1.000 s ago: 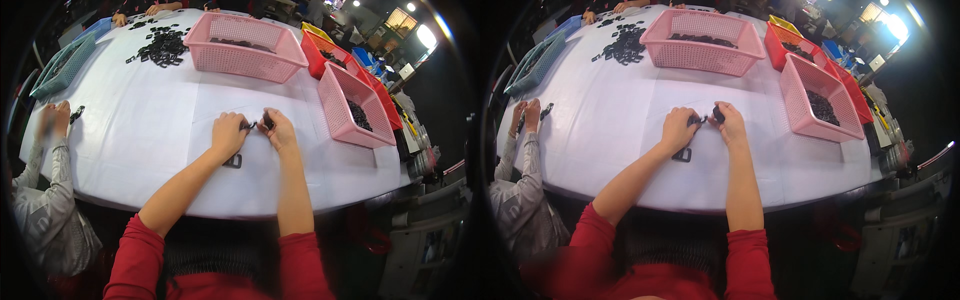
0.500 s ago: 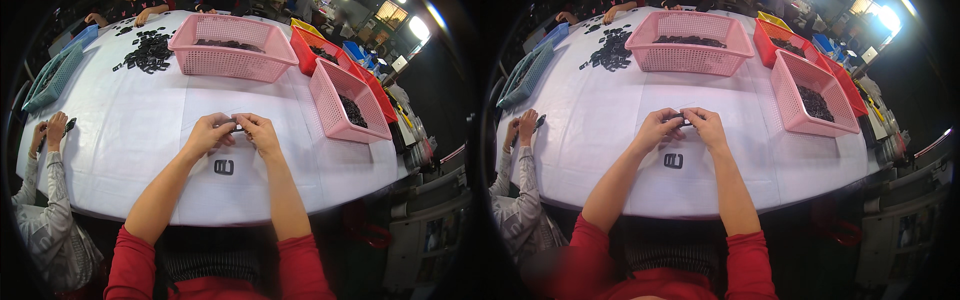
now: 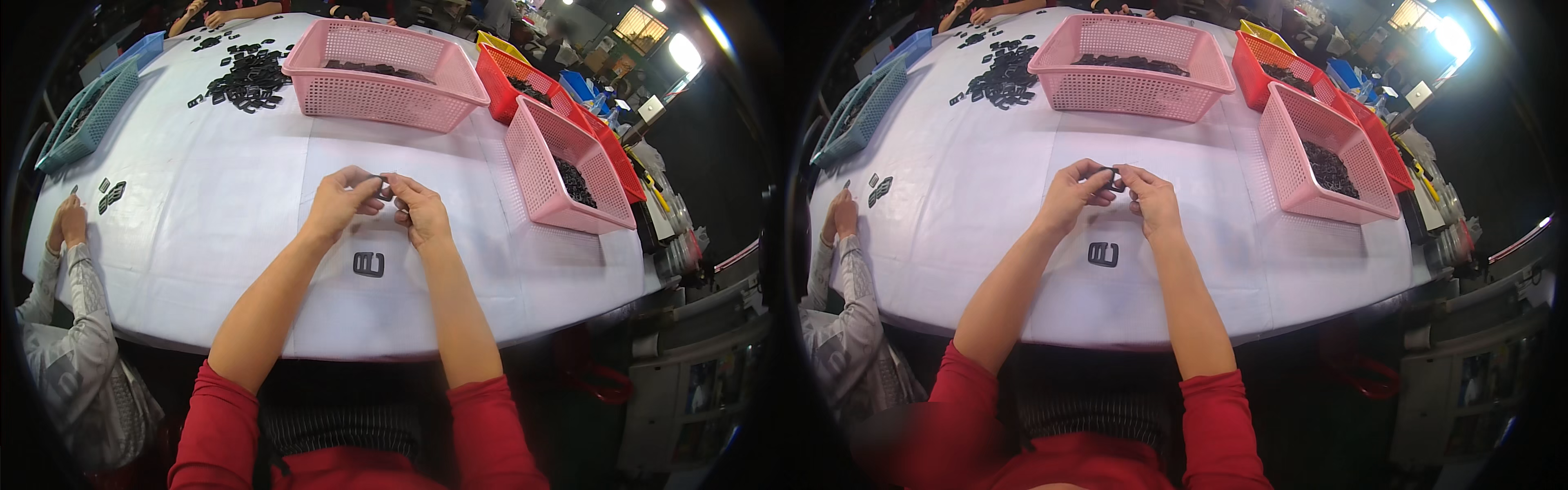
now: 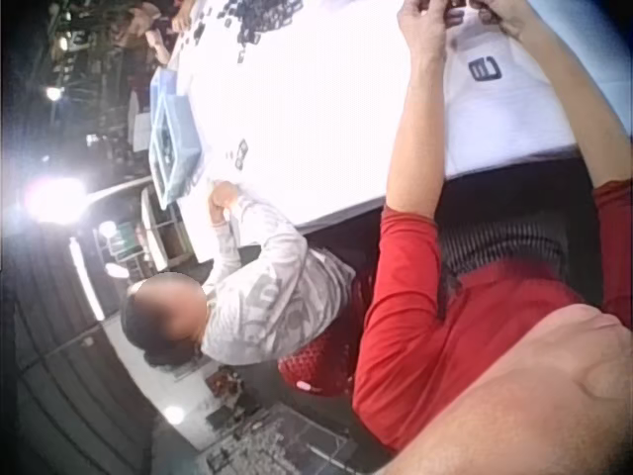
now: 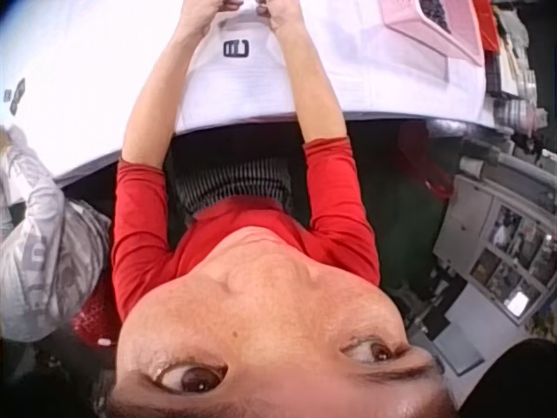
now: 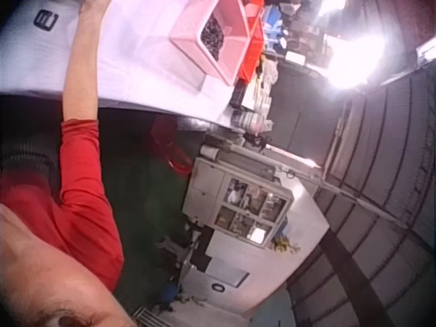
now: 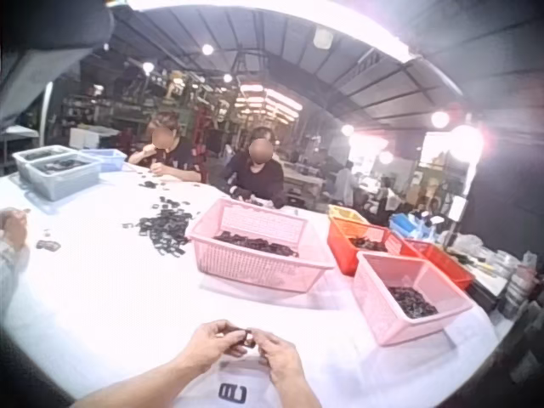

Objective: The person assembles small black plastic buckles by hand at a white table. They pick up buckle parts, interlock them, and place the assembled units into a pink basket. Another person works alongside at the same table.

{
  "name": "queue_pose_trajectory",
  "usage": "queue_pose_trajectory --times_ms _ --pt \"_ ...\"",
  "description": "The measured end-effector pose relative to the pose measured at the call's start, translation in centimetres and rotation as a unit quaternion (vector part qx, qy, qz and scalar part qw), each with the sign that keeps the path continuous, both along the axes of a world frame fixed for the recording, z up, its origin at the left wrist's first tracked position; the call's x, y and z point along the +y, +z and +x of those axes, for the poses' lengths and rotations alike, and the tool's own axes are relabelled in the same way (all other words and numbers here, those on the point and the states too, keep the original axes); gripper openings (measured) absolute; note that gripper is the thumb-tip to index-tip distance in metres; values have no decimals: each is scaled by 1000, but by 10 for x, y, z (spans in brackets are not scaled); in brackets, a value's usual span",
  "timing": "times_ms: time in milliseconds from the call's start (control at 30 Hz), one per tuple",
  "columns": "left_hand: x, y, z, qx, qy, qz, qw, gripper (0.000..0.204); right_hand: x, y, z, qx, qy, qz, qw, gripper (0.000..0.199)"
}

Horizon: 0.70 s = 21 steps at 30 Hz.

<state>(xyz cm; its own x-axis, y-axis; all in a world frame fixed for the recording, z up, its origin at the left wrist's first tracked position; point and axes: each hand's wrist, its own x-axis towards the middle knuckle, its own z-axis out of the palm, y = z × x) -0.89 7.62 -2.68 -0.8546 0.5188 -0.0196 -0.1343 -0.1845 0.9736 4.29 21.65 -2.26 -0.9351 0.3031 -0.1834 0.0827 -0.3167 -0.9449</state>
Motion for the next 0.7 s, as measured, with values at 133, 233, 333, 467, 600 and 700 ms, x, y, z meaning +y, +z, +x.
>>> queue_pose_trajectory --times_ms 133,233,333,467,600,700 --pt "-5 1 0 -6 8 4 1000 19 -1 3 6 -12 6 -20 1000 18" --pt "-2 0 1 -8 -19 6 1000 19 3 -1 7 -32 -26 -27 999 16" --pt "0 1 5 -20 -12 -9 1000 19 2 -1 8 -36 -54 -6 998 14" --pt "0 1 8 -86 30 14 996 21 -4 -3 3 23 -64 119 991 13" --pt "-12 0 0 -38 -12 -11 999 23 -8 6 7 12 -9 133 991 14" --pt "-15 2 -4 15 -50 -57 997 22 -3 3 8 -16 6 91 996 16"
